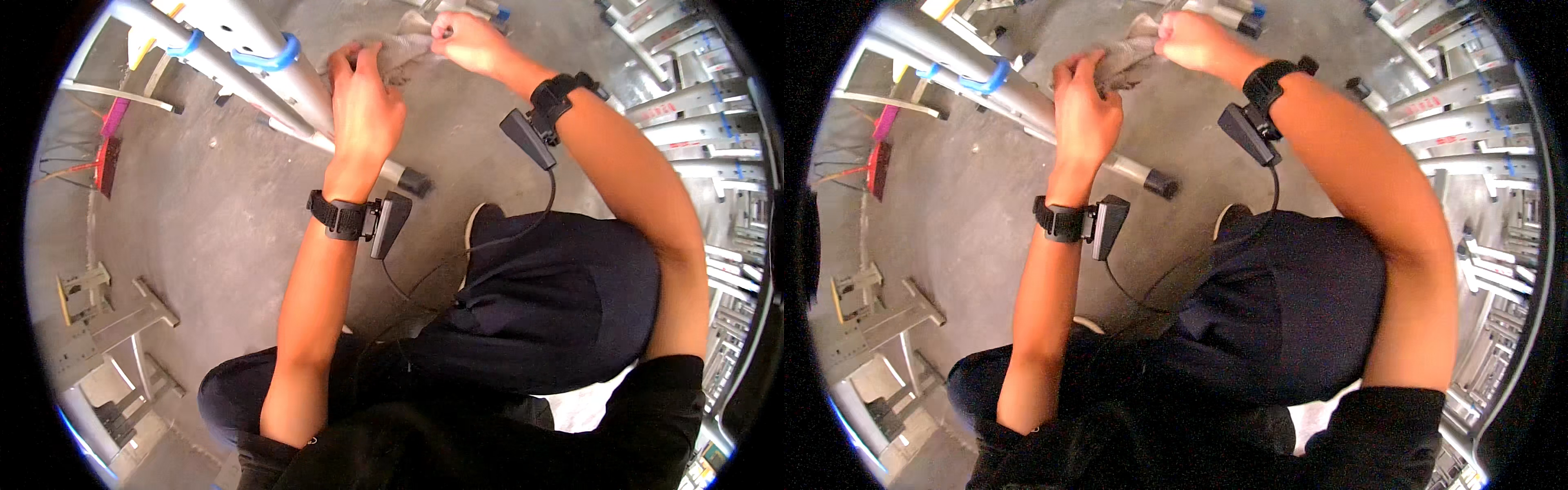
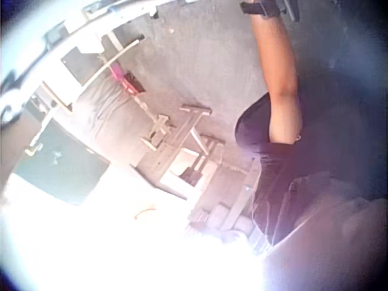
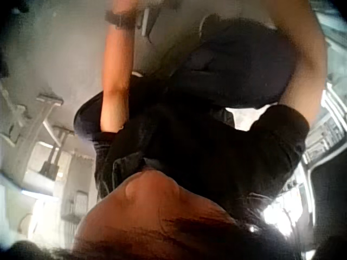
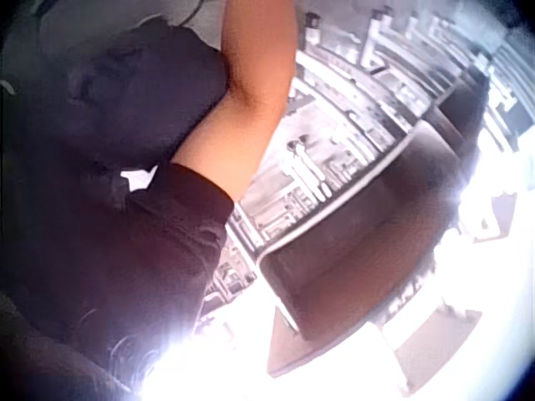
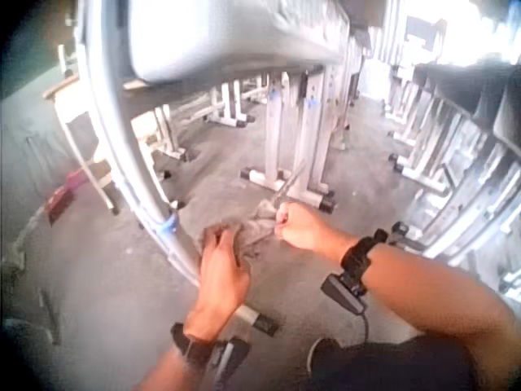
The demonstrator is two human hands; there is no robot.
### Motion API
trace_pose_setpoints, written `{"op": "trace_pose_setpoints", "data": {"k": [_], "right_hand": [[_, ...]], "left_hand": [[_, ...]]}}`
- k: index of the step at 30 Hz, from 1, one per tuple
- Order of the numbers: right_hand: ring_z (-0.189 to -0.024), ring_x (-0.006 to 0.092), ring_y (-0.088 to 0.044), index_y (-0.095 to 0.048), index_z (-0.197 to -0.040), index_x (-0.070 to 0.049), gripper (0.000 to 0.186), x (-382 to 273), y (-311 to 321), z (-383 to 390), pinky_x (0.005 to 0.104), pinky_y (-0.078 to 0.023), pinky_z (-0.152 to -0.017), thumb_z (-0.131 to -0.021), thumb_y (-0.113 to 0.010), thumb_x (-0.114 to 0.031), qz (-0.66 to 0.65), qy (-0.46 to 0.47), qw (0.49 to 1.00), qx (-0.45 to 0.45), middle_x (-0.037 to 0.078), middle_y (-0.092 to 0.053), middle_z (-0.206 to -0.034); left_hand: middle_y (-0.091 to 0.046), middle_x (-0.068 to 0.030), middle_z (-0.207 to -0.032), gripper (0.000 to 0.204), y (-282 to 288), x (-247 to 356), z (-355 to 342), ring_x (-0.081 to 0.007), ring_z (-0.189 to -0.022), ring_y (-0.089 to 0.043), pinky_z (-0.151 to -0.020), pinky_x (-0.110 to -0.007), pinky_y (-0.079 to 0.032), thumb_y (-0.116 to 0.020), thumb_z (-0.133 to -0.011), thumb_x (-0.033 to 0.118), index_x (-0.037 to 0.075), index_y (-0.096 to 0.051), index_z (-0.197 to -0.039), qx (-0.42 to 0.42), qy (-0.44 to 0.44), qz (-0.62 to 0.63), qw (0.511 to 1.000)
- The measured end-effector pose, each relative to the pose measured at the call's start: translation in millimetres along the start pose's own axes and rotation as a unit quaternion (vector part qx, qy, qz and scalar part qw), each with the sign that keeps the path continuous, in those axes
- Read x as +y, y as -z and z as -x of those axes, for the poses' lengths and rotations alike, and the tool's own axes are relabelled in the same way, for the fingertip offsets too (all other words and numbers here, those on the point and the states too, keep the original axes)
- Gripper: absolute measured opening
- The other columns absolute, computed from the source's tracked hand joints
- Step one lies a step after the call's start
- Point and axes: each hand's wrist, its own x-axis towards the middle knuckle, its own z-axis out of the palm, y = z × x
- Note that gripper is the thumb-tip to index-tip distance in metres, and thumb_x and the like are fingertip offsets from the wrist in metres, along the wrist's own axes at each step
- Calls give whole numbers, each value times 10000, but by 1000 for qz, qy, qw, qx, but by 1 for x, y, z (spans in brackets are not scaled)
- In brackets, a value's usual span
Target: The person wipes the legs and frame of a desk and chairs using a cloth by hand.
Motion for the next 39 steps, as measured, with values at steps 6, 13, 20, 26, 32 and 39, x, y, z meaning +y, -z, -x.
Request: {"op": "trace_pose_setpoints", "data": {"k": [6, 13, 20, 26, 32, 39], "right_hand": [[-910, 337, -660, -634, -1124, -77, 322, -8, -63, 4, 432, -528, -792, -810, -673, -140, -160, 115, 979, 50, 176, -645, -1011], [-1011, 372, -599, -612, -1153, -88, 357, 18, -116, 20, 448, -506, -869, -799, -634, -50, -79, 219, 970, 77, 168, -578, -1097], [-895, 349, -637, -577, -1083, -67, 221, 11, -116, 20, 427, -570, -678, -901, -533, -183, -43, 184, 981, 52, 164, -583, -1010], [-897, 280, -646, -600, -1134, -108, 299, 23, -126, 9, 390, -570, -679, -837, -599, -146, -17, 218, 973, 74, 107, -616, -946], [-727, 276, -675, -627, -1085, -105, 268, 31, -130, -3, 368, -548, -591, -825, -607, -166, -17, 242, 966, 88, 101, -640, -795], [-676, 263, -685, -606, -1105, -61, 291, 45, -128, -19, 377, -546, -567, -838, -600, -176, -57, 263, 963, 28, 118, -641, -783]], "left_hand": [[-349, -394, -1367, 504, -14, -8, 3, -522, -1266, -391, -1074, -521, -351, -561, -784, 14, -157, -455, -1247, -11, -63, -143, 988], [-303, -458, -1360, 655, -45, -24, 6, -562, -1322, -288, -1127, -543, -264, -606, -750, -36, -206, -324, -1316, -127, 42, -135, 982], [-396, -401, -1274, 686, -44, -19, 7, -547, -1207, -390, -1053, -546, -326, -553, -767, -84, -160, -231, -1368, -193, 81, -119, 970], [-462, -333, -1191, 665, -51, -12, 3, -504, -1107, -456, -950, -540, -391, -504, -792, -123, -92, -247, -1404, -200, 126, -162, 958], [-483, -299, -1184, 644, -62, -20, -1, -480, -1094, -485, -931, -526, -403, -524, -803, -102, -49, -298, -1405, -166, 115, -186, 962], [-457, -280, -1212, 623, -76, -19, -11, -479, -1110, -493, -940, -508, -408, -535, -800, -105, -32, -337, -1386, -164, 151, -209, 952]]}}
